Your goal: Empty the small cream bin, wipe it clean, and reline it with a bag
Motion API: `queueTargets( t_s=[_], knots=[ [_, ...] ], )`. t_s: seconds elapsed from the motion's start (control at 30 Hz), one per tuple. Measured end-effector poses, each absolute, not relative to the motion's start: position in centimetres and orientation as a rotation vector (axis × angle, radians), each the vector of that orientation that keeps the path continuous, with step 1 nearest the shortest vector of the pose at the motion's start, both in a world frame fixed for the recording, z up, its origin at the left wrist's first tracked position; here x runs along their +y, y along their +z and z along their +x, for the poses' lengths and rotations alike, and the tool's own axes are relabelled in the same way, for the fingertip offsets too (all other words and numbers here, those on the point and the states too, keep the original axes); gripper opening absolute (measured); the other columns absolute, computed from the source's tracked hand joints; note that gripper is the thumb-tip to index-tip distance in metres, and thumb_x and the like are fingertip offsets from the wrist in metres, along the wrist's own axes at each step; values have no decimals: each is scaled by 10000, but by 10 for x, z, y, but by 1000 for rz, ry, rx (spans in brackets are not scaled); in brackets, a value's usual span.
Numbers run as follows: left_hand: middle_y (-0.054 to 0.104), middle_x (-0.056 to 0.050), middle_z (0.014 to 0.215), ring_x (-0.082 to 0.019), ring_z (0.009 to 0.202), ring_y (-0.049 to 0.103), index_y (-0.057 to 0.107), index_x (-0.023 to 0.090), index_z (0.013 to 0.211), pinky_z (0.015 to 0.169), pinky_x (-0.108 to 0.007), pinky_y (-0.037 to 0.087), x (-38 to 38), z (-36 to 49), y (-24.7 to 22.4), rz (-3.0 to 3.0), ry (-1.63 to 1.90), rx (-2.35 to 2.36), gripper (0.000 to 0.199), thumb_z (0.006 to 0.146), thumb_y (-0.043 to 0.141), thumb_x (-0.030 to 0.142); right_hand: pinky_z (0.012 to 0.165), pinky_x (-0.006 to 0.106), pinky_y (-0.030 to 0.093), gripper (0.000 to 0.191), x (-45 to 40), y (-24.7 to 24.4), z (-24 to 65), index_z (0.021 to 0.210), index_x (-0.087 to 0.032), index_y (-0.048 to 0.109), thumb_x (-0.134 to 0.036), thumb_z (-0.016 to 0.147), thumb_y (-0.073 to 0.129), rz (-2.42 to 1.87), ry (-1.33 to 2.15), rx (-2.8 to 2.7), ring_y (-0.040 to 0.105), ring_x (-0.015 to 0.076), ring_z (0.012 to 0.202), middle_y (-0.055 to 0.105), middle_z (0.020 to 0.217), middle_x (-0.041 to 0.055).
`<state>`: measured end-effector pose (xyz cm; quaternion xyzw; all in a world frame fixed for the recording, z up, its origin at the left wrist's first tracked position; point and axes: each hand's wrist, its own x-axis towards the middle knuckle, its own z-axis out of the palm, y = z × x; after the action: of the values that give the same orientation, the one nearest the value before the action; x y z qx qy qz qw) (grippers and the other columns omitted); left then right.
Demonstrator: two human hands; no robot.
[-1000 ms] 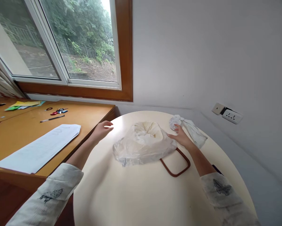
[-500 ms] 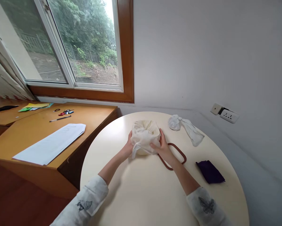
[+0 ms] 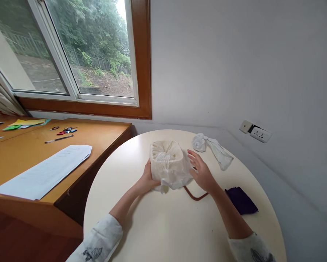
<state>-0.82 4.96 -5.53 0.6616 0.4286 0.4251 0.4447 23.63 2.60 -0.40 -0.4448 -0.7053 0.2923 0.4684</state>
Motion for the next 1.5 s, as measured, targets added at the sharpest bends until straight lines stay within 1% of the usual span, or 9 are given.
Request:
queueTargets(
  t_s=[0.13,0.37,0.5,0.6,0.73,0.87,1.03,1.2,1.5],
  knots=[
    [102,-90,1473,-272,1337,170,-65,346,1385,1078,-442,210,48,-25,-30,1662,998,917,1101,629,736,320,1038,420,300,530,20,28,225,1274,-270,402,-199,765,534,-1129,256,-1961,321,216,1268,376,1348,62],
    [179,-10,1454,-283,1365,9,547,310,1100,1056,-475,222,51,-23,26,1829,956,1177,338,821,457,479,1001,451,292,241,39,14,200,1026,-211,549,-189,786,565,-1042,-61,-2238,448,228,1146,595,1062,68],
    [470,-86,1226,-286,1253,323,562,191,679,949,-412,378,64,-7,33,1899,1072,1299,292,804,468,438,976,433,312,58,41,9,197,820,-203,546,-153,789,546,-965,-79,-2238,534,193,963,617,855,25],
    [536,-75,1101,-237,1035,511,535,193,835,814,-368,463,72,-1,36,1818,1269,1350,168,747,532,336,996,435,295,161,36,6,197,784,-196,538,-63,788,449,-902,-136,-2271,542,167,899,609,819,18],
    [465,-65,1249,-222,1096,475,442,230,1174,845,-342,447,85,-2,40,1746,1418,1244,533,651,514,157,1006,415,296,255,34,-5,197,763,-187,542,5,753,375,-881,-201,-2284,547,148,894,614,823,18],
    [534,-58,1202,-223,976,533,588,199,1059,734,-303,468,97,-2,42,1620,1203,1125,498,592,425,138,1051,456,215,280,30,-5,200,788,-183,563,16,746,371,-959,-217,-2294,556,159,985,636,790,12],
    [632,-31,863,-159,695,531,626,161,946,584,-247,419,98,8,44,1464,1210,1123,469,539,393,160,1070,498,175,427,13,23,200,1066,-197,545,-14,725,364,-981,-13,-2342,468,191,1160,598,1120,56],
    [634,-27,799,-170,695,524,651,156,878,619,-265,412,97,17,48,1408,1257,1153,440,520,398,180,786,304,463,338,20,45,176,908,-165,595,-48,790,301,-1152,211,-2221,587,160,855,642,899,64],
    [635,-15,789,-177,737,517,664,169,878,660,-266,406,102,12,41,1454,1264,1189,422,544,406,174,477,272,413,168,86,35,137,795,-177,618,-151,642,554,-1445,546,-2766,574,183,570,644,679,30]
  ],
)
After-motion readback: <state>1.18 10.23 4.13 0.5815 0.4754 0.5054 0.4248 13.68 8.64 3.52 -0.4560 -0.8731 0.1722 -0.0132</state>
